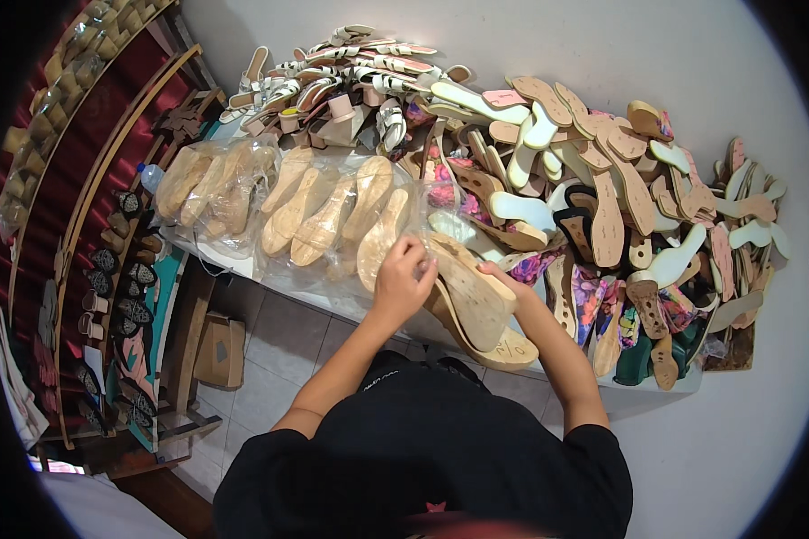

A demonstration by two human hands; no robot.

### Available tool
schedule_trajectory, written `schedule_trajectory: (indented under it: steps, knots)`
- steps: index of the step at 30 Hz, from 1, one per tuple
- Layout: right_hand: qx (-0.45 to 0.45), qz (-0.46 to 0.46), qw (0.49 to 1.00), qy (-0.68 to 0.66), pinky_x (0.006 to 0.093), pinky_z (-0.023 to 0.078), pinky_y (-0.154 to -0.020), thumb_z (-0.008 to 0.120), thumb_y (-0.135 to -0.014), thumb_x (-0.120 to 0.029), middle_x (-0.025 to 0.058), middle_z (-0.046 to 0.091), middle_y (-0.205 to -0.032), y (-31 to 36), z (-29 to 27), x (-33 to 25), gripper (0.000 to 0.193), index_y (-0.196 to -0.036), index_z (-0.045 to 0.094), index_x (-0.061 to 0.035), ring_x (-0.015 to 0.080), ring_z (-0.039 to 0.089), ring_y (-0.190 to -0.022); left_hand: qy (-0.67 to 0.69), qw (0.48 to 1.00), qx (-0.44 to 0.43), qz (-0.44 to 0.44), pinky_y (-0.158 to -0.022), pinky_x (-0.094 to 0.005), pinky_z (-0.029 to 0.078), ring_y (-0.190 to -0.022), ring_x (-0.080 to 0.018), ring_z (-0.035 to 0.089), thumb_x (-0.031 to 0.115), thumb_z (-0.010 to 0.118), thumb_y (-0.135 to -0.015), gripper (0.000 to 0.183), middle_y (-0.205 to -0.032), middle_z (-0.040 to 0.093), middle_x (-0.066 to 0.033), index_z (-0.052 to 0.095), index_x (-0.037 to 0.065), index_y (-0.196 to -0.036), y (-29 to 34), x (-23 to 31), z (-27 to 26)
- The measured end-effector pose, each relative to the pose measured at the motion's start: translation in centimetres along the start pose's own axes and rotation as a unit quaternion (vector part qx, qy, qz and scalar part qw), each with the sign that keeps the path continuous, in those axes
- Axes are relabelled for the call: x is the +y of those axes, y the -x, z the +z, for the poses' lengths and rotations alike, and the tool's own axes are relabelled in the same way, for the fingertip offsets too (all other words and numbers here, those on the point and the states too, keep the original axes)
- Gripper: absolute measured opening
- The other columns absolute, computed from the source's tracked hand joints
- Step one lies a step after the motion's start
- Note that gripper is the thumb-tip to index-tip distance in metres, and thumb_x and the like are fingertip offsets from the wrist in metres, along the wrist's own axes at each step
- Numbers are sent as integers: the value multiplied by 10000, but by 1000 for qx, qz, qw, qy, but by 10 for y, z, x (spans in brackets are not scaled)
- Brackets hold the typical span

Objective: Sorting and packing wooden shoe soles and insoles into plastic bags.

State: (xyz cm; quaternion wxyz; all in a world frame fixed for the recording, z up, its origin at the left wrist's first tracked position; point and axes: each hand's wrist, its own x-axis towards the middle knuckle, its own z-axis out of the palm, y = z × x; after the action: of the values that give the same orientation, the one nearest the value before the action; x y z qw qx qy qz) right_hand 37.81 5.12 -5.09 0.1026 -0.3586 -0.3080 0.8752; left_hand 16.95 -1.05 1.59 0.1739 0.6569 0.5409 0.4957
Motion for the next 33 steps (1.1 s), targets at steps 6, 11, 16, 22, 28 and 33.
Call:
schedule_trajectory:
  steps: [6,11,16,22,28,33]
  knots:
    - [-160,-1,973,-166,398,458,-814,401,-765,-586,124,551,-1098,-37,-7,-15,667,-1177,472,-66,239,574,-925,-2,995,-46,86,-606,-345,428,-716,-269,522,40,611,-694,137,-895,525,-111,479,6,-683,9,8,-1]
    - [-92,-126,960,-233,422,422,-880,370,-800,-527,131,480,-1202,-57,33,-36,609,-1245,415,-115,277,500,-1060,38,995,-61,70,-611,-354,439,-718,-285,545,57,618,-717,166,-953,535,-122,469,-9,-684,22,6,4]
    - [-59,-171,952,-247,440,388,-908,311,-787,-584,121,480,-1196,-93,30,-39,675,-1244,406,-96,283,485,-1070,46,995,-53,73,-567,-291,446,-637,-213,549,31,622,-725,160,-996,533,-128,470,-20,-718,23,10,5]
    - [69,-238,969,-7,415,443,-835,376,-784,-556,123,547,-1081,-121,24,-22,625,-1189,448,-86,271,545,-957,106,990,-89,30,-608,-333,442,-696,-285,553,7,597,-729,145,-1021,494,-137,477,-16,-806,29,16,7]
    - [77,-209,972,-75,412,446,-827,391,-786,-542,120,555,-1058,-127,28,-17,609,-1180,454,-81,265,551,-937,104,990,-93,16,-581,-312,437,-662,-221,524,-36,592,-701,143,-958,499,-116,479,-8,-784,49,0,18]
    - [91,-183,970,-133,409,449,-821,402,-787,-530,117,561,-1040,-127,28,-15,597,-1172,458,-78,260,555,-921,-178,979,-23,101,-691,-363,338,-764,-220,478,-23,571,-635,201,-831,458,-75,509,72,-801,66,-17,6]
